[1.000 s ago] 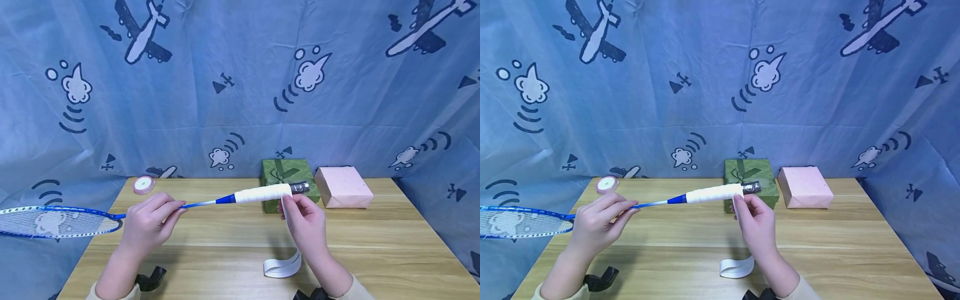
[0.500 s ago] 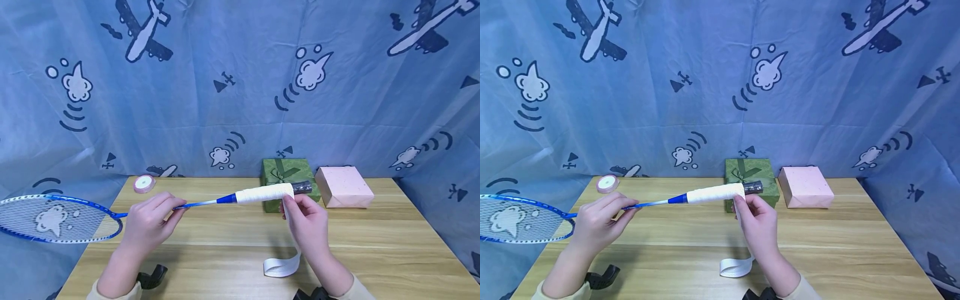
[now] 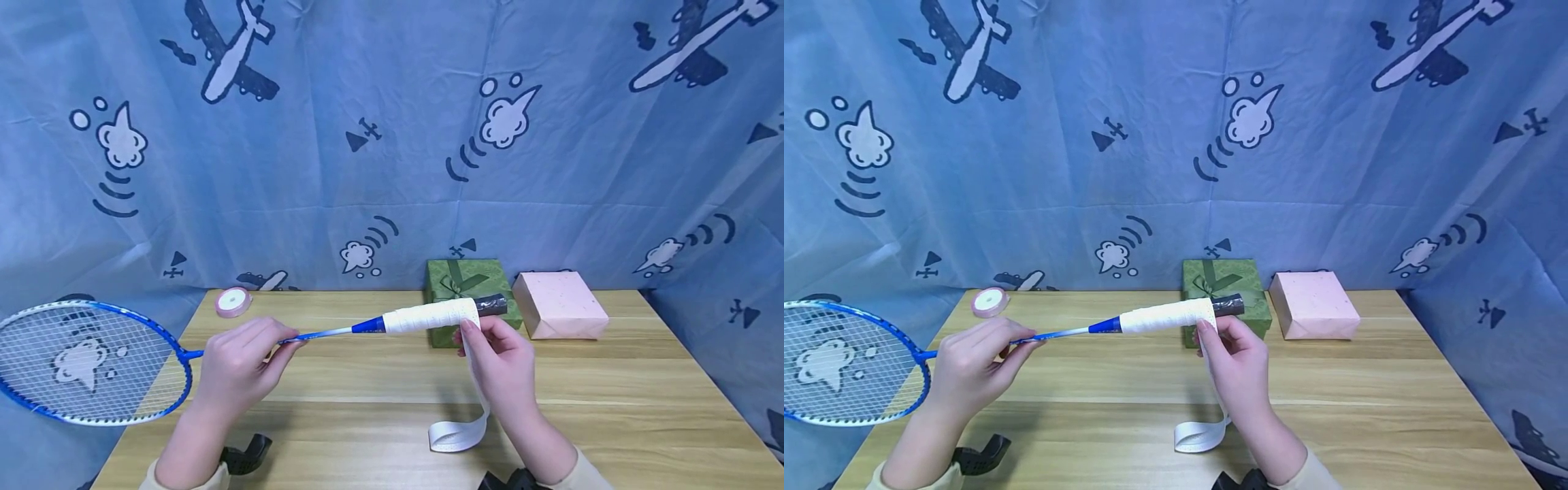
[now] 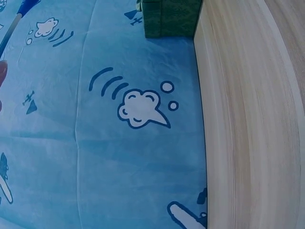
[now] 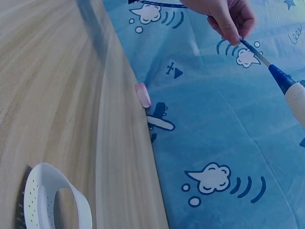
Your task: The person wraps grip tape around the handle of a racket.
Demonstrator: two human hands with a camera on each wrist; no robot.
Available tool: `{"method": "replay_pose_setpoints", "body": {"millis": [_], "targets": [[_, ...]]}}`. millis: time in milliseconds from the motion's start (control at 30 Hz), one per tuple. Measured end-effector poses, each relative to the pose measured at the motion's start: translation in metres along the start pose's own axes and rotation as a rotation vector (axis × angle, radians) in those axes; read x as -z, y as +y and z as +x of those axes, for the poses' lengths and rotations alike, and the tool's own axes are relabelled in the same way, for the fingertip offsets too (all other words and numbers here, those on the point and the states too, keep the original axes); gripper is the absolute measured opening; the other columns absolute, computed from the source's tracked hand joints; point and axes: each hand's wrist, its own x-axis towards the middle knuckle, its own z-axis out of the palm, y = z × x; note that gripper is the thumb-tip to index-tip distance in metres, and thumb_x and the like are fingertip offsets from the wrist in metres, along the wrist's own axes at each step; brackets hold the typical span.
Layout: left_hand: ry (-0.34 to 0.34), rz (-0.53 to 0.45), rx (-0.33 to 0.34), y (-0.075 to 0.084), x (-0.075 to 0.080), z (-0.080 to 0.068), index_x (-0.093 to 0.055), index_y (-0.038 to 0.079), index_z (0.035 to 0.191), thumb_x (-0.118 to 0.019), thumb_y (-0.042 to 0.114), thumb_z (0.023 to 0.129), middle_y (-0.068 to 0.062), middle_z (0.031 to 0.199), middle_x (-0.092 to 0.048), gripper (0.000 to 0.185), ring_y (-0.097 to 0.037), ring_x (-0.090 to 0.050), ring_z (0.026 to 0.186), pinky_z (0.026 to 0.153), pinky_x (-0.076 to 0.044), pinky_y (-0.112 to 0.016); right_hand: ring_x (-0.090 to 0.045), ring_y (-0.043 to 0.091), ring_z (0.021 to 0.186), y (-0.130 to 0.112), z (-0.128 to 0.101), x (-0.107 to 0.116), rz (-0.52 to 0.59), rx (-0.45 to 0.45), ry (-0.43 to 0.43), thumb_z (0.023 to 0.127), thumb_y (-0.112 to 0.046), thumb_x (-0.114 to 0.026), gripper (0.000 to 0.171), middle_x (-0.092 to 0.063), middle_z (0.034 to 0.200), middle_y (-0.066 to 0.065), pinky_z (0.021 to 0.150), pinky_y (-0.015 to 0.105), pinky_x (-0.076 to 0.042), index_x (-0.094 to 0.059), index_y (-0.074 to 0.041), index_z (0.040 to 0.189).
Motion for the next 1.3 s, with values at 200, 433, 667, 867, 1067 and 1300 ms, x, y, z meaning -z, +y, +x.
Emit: {"method": "replay_pose_setpoints", "body": {"millis": [200,433,667,867,1067,1300], "targets": [[0.017,-0.018,-0.001,-0.0007,0.0008,-0.0002,-0.074,0.012,0.086,-0.064,0.035,0.104,0.005,0.075,-0.069,0.031,-0.005,-0.052,0.056,0.048,-0.04,-0.017,-0.073,0.016,0.067,0.0001,0.0004,0.0,-0.058,-0.013,0.025,0.096,0.003,-0.069,0.02,-0.074,0.073,0.007,0.059,0.029,-0.061,-0.067,0.011,0.078],[0.039,-0.01,-0.02,-0.001,0.0001,0.0,-0.074,0.01,0.085,-0.065,0.033,0.103,0.002,0.077,-0.07,0.031,-0.01,-0.059,0.058,0.049,-0.044,-0.021,-0.073,0.016,0.069,0.0004,-0.0001,0.0004,-0.003,-0.006,0.01,0.097,0.005,-0.067,0.019,-0.074,0.075,0.008,0.059,0.028,-0.06,-0.065,0.014,0.081],[0.058,-0.001,-0.033,-0.0018,-0.0007,0.0,-0.075,0.009,0.085,-0.066,0.033,0.103,0.0,0.08,-0.07,0.032,-0.015,-0.062,0.062,0.05,-0.046,-0.024,-0.071,0.017,0.073,0.0003,-0.0005,0.0009,0.136,0.035,-0.063,0.099,0.009,-0.06,0.017,-0.072,0.08,0.013,0.06,0.029,-0.06,-0.059,0.019,0.085],[0.052,0.001,-0.033,-0.0024,-0.0006,-0.0006,-0.075,0.009,0.085,-0.066,0.034,0.103,0.0,0.08,-0.07,0.033,-0.015,-0.062,0.062,0.051,-0.047,-0.024,-0.071,0.016,0.073,0.0011,-0.0008,0.0014,0.081,0.046,-0.059,0.1,0.006,-0.06,0.019,-0.072,0.079,0.01,0.06,0.027,-0.058,-0.06,0.016,0.085],[0.053,-0.006,-0.043,-0.0023,0.0,-0.0005,-0.076,0.008,0.084,-0.065,0.034,0.103,0.0,0.078,-0.069,0.033,-0.014,-0.06,0.061,0.05,-0.046,-0.023,-0.07,0.017,0.072,0.0008,-0.0011,0.0018,0.046,0.052,-0.055,0.101,0.003,-0.06,0.021,-0.072,0.077,0.009,0.059,0.026,-0.056,-0.06,0.014,0.084],[0.07,0.028,-0.053,-0.0024,0.0009,0.0009,-0.078,0.008,0.085,-0.066,0.034,0.102,0.0,0.077,-0.072,0.033,-0.017,-0.063,0.062,0.053,-0.049,-0.029,-0.07,0.017,0.071,0.0,-0.001,0.0016,0.041,0.038,-0.045,0.101,0.002,-0.06,0.022,-0.072,0.076,0.01,0.059,0.025,-0.056,-0.06,0.014,0.083]]}}
